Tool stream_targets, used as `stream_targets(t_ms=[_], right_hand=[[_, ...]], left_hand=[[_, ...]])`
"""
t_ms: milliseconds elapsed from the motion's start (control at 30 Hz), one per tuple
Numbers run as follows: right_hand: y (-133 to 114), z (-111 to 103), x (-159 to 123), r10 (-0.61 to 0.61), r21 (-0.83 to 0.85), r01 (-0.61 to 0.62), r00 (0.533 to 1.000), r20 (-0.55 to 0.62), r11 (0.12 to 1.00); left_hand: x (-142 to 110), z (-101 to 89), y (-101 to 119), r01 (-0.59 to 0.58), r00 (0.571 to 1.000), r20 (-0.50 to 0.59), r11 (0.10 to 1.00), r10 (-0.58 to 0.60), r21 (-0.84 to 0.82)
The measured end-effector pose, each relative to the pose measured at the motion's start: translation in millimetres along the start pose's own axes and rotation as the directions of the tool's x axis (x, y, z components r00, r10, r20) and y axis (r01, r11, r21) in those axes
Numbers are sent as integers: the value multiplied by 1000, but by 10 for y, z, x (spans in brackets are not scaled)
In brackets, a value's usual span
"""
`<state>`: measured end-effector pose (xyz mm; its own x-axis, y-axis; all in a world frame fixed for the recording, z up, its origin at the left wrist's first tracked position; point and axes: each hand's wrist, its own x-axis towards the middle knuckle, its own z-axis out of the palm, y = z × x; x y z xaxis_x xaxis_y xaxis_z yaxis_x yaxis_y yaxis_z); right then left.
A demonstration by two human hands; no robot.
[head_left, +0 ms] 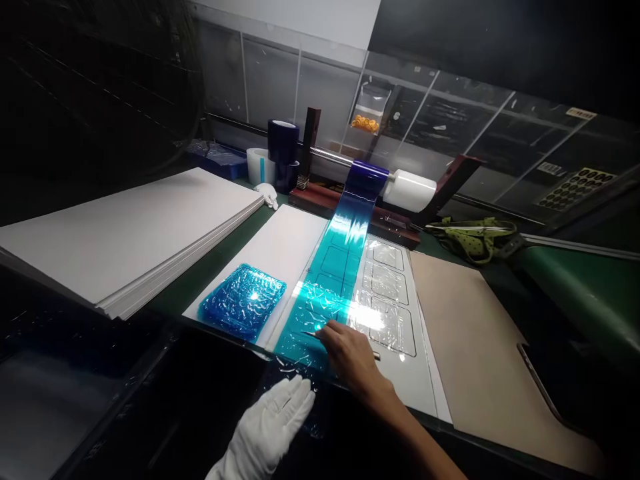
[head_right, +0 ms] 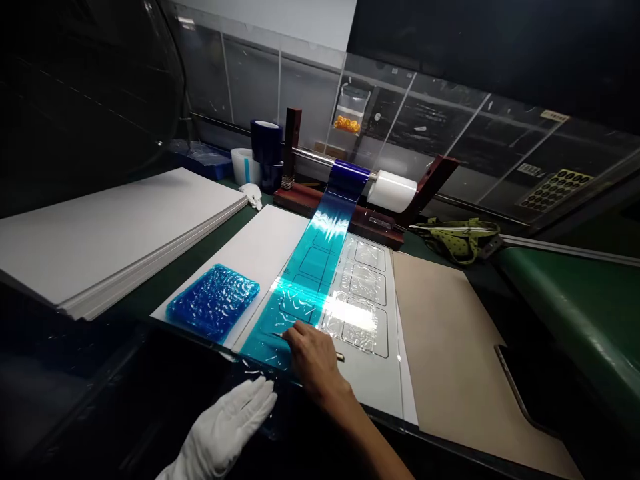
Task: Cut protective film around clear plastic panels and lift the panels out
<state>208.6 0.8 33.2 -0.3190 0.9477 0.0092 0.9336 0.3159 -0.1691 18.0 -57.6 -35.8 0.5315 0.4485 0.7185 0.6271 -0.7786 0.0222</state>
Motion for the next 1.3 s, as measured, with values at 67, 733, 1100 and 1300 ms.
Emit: stream_targets(t_ms=[67, 733, 1100, 1300], right_hand=[[-100, 20, 148, -40, -12, 40, 999, 33, 999], [475, -116, -1042, 363, 481, -380, 922, 132, 790], [-231, 101, -943, 271, 916, -303, 888, 372, -262], [-146, -192, -925, 223, 940, -272, 922, 316, -206]], left_hand=[[-29, 16, 4, 1, 1000, 8, 1000, -1, -7], [7, -134, -41, -53, 998, -36, 997, 51, -52], [229, -373, 217, 338, 941, 78, 930, -329, -148], [558, -515, -162, 912, 243, 755, -122, -609, -392]])
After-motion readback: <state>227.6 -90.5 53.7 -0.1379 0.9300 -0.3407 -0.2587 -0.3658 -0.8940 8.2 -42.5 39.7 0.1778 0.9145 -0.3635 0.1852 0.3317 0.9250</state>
